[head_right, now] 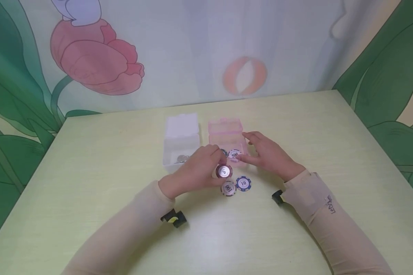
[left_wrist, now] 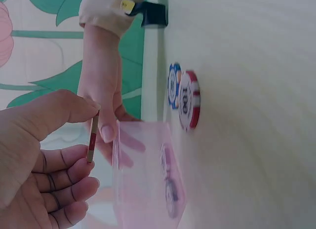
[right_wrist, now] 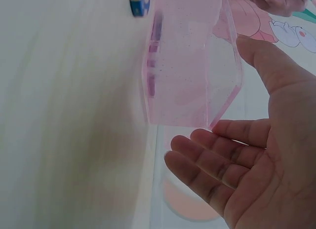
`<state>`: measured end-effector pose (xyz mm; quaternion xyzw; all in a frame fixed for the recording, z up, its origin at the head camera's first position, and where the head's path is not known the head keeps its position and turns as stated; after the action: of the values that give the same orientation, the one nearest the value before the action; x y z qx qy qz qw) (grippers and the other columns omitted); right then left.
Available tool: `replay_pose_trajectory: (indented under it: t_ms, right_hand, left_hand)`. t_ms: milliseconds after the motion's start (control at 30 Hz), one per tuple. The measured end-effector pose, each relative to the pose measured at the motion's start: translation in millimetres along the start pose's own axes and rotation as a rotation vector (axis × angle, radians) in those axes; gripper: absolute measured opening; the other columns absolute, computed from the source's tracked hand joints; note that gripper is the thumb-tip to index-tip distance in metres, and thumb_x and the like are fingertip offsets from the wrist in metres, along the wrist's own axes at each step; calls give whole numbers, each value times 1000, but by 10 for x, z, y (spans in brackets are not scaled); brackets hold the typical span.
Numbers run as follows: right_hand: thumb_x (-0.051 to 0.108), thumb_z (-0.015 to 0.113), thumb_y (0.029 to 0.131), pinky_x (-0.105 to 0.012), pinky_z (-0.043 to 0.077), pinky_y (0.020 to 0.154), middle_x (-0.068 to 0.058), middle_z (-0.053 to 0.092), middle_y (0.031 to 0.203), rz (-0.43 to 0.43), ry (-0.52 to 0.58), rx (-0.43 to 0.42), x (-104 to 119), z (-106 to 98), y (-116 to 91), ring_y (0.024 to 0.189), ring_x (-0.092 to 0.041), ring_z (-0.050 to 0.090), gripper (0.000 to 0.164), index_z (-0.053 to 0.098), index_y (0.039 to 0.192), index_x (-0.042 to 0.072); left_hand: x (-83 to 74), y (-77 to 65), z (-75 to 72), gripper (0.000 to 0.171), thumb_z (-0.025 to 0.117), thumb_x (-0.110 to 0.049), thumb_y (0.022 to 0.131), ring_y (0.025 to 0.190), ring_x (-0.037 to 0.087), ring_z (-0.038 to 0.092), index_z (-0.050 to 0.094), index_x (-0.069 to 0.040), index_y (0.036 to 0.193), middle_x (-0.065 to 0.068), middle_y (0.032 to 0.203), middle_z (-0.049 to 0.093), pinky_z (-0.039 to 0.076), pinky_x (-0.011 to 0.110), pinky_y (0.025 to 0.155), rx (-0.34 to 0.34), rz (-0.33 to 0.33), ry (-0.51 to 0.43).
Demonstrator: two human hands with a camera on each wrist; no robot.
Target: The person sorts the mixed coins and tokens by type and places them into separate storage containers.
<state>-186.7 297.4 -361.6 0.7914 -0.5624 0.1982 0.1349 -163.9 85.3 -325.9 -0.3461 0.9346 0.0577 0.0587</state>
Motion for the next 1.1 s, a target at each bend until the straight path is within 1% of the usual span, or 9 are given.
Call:
replay_pose_trajectory:
  t_ms: [233,567,667,833,1100]
  right_hand:
    - [59,53,79,-43,48,85,-14,41,135,5,5,10,8,-4,-7,105,-29,54,84,29,139,6]
    - [58,54,80,-43,48,85,-14,40,135,-3,11,2,-13,8,-7,107,-28,54,83,30,139,6]
    - [59,53,80,-43,47,86,-14,40,136,-8,-1,1,-24,17,0,108,-28,53,83,29,140,6]
    - [58,53,80,-44,47,87,-15,39,136,-11,-22,3,-37,24,9,109,-28,53,83,28,140,5]
    - [59,52,80,-44,46,87,-14,40,135,-3,-13,9,-32,12,4,107,-29,54,84,28,140,6]
  left_hand:
    - [96,59,-42,33,66,-38,76,80,12,41,54,-12,93,-4,83,48,34,23,72,-39,-10,-1]
    - [250,198,-65,32,66,-35,76,80,14,43,54,-10,92,-1,85,50,37,26,74,-79,-57,8]
    - [287,241,-57,31,65,-34,77,80,14,44,54,-10,92,-1,85,50,37,27,75,-74,-83,4]
    - [323,315,-44,33,65,-36,78,81,14,43,52,-10,93,-1,86,49,36,26,76,-46,-123,-5]
    - [381,423,18,32,63,-38,80,83,15,43,52,-11,92,-1,88,49,37,27,78,-30,-148,19]
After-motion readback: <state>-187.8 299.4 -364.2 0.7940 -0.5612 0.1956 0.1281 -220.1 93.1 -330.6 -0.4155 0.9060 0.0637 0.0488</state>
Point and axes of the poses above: each hand's wrist, its own y-axis towards the middle knuckle, its own z-axis out of the palm, x = y × z, the point moved 1 cm from there along y, towards the middle knuckle
